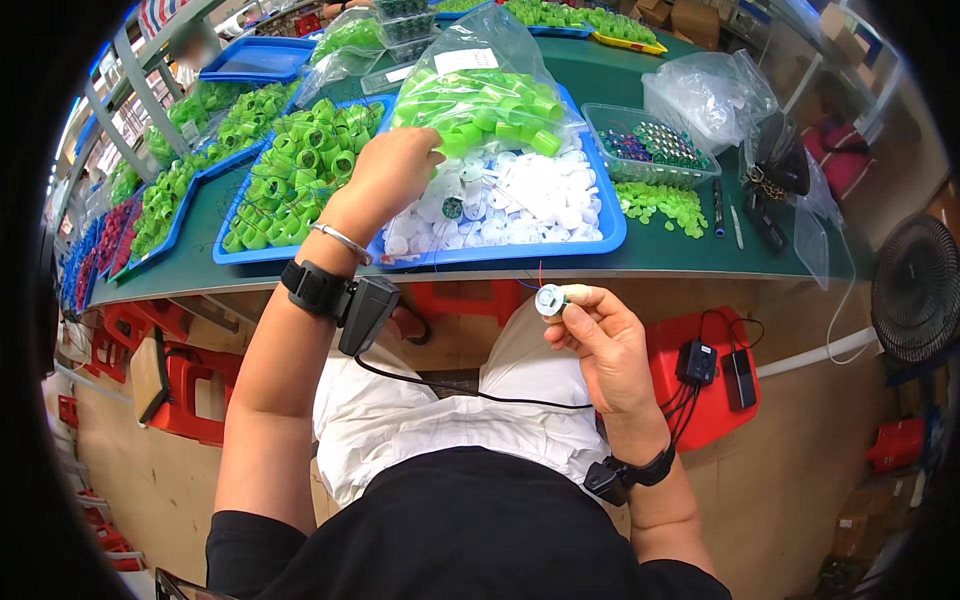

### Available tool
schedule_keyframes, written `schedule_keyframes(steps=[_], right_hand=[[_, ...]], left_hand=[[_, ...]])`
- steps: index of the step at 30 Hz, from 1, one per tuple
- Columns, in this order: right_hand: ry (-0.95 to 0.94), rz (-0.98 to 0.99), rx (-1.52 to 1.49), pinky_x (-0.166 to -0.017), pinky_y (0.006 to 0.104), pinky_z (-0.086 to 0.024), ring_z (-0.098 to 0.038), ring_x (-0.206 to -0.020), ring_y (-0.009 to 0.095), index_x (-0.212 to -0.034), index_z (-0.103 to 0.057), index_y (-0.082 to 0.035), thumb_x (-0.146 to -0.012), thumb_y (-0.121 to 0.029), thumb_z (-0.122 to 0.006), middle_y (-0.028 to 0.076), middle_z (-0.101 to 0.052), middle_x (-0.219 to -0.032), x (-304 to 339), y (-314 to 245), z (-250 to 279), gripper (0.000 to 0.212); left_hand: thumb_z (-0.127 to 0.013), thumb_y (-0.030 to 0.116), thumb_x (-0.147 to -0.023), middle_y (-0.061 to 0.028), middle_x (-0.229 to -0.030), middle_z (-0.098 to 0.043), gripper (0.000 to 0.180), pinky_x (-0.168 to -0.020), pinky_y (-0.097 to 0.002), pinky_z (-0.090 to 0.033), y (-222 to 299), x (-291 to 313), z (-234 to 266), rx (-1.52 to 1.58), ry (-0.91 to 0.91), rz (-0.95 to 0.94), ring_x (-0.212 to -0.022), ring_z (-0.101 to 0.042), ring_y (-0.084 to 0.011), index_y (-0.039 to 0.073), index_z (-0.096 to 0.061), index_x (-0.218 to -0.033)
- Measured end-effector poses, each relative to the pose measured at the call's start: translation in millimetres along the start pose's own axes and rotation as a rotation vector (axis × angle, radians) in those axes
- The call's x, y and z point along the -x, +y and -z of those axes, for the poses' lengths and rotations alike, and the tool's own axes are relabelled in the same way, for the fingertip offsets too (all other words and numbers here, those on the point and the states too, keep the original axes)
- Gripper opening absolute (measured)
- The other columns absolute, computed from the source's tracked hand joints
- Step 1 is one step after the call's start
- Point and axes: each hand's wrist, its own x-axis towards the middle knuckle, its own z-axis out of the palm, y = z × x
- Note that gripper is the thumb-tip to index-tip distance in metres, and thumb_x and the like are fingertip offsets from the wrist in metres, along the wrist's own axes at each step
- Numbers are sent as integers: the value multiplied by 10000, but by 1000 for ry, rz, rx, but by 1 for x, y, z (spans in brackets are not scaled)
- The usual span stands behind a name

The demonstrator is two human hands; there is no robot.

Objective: Assembling small green plastic caps and white components at a factory workbench.

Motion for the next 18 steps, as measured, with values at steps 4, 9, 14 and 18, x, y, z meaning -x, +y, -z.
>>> schedule_keyframes(steps=[4,9,14,18], right_hand=[[-34,-11,8,-705,255,-497,-645,-787,122,-1080,-610,-18,-950,-113,-586,83,-682,-955,2,1,-6,162],[-76,10,-150,-749,281,-516,-647,-823,146,-1108,-584,-38,-957,-112,-571,82,-667,-997,7,1,-5,168],[-108,19,-189,-764,287,-521,-645,-850,150,-1123,-567,-35,-963,-105,-560,80,-652,-1026,9,9,-13,175],[-171,-55,-193,-765,279,-519,-643,-850,144,-1147,-562,-25,-967,-92,-549,84,-646,-1021,9,19,-14,193]], left_hand=[[-661,194,-849,-200,-915,-662,219,-763,-432,-506,5,8,7,147,254,-147,-875,-630,-369,8,-662,-964],[-701,147,-854,-121,-965,-676,255,-756,-328,-526,61,63,34,765,196,-247,-888,-650,-213,8,-641,-1060],[-709,84,-850,-101,-1043,-636,374,-801,-281,-517,89,139,9,1328,-141,-105,-987,-614,-140,-6,-550,-1176],[-702,102,-859,-107,-1215,-554,527,-867,-299,-493,87,166,-5,1156,-193,-77,-1103,-568,-198,74,-506,-1347]])
